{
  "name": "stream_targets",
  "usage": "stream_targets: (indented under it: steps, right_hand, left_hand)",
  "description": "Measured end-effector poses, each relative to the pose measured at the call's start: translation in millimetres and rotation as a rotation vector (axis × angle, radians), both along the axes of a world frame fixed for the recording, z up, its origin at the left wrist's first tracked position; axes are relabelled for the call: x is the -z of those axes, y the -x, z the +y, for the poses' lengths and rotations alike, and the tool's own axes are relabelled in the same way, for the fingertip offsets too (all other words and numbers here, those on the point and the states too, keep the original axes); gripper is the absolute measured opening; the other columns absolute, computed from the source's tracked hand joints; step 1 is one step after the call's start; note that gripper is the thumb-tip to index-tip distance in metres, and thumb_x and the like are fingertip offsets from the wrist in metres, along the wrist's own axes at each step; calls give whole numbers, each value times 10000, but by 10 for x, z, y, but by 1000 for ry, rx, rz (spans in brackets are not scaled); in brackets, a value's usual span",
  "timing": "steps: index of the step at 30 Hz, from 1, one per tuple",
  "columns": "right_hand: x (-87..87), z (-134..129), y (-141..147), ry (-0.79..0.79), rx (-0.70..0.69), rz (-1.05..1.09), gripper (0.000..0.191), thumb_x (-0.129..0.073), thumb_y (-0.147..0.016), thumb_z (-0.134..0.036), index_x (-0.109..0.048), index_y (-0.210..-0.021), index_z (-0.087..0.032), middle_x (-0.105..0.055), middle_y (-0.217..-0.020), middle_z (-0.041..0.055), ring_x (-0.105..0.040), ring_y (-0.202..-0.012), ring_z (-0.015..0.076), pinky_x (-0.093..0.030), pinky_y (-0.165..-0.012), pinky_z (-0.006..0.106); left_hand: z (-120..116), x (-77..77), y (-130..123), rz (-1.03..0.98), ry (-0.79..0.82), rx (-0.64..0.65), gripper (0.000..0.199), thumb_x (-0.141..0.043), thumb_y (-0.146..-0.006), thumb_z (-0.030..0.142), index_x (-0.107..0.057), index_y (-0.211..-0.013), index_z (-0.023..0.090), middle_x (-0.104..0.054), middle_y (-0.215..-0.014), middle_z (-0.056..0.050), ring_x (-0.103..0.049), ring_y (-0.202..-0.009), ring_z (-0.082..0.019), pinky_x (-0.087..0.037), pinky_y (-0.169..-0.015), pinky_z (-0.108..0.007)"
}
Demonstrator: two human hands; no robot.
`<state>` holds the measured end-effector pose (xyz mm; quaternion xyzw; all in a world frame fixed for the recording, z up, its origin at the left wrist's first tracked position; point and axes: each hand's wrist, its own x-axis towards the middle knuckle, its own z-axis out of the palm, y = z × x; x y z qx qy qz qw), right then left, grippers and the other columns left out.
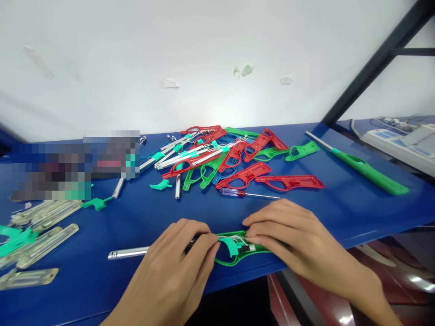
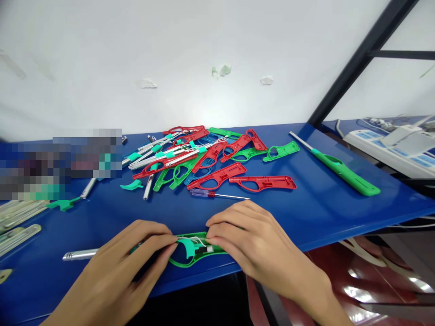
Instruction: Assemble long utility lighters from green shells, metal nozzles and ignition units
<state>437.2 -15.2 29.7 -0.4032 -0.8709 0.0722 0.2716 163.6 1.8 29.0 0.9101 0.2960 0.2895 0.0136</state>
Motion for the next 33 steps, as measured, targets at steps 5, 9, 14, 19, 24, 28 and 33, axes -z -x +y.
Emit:
stream_targets:
  steps: [5,9,14,19,24,28,33]
  right_hand:
    - [-22,-10,14,-14,14,44,126,-636,-1063,-239,-761,-1043,-244,-817,-1096,15,-752,-971,191,-554,-877,356]
    - [-29,-59,22,-1,87,143,89,-680,-1037,-297,-736,-1091,-254,-819,-1087,22,-761,-975,192,-579,-856,327]
    - [-1,-101,6,7,129,208,119,-648,-1046,-286,-710,-1148,-277,-812,-1095,6,-752,-1019,180,-566,-900,320]
    - [3,-102,-9,16,144,230,129,-660,-1038,-296,-711,-1155,-283,-804,-1099,24,-748,-1023,205,-574,-896,347]
    - [-41,-84,27,72,72,188,201,-773,-969,-360,-716,-1146,-284,-797,-1077,26,-739,-982,222,-593,-865,362]
    - [-37,-72,42,91,87,143,255,-807,-944,-383,-725,-1162,-279,-796,-1045,17,-727,-983,222,-595,-878,367]
    - [3,-75,32,57,106,111,278,-801,-951,-368,-738,-1211,-293,-780,-1066,10,-707,-975,212,-594,-867,369]
  left_hand:
    - [-20,74,21,-5,19,-66,247,-510,-1078,167,-635,-1290,181,-728,-1117,-56,-681,-984,-204,-607,-889,-398]
    - [-24,123,20,-6,11,-82,294,-530,-1072,171,-600,-1356,202,-721,-1142,-57,-682,-996,-207,-596,-898,-401]
    - [-27,55,-2,-63,-4,-112,220,-565,-1058,202,-644,-1262,229,-721,-1126,-38,-694,-983,-198,-586,-891,-387]
    - [11,-97,119,-74,3,-149,171,-552,-1061,231,-671,-1180,257,-742,-1087,-9,-709,-945,-171,-584,-844,-332]
    - [100,-177,267,51,89,-110,244,-511,-1094,334,-746,-1051,288,-766,-1027,6,-730,-891,-165,-630,-778,-288]
    - [134,-172,291,63,131,-78,307,-495,-1098,325,-778,-985,288,-760,-969,3,-722,-807,-139,-629,-717,-240]
    - [100,-144,278,52,131,-96,306,-478,-1077,236,-763,-974,280,-743,-950,5,-709,-762,-137,-596,-636,-233]
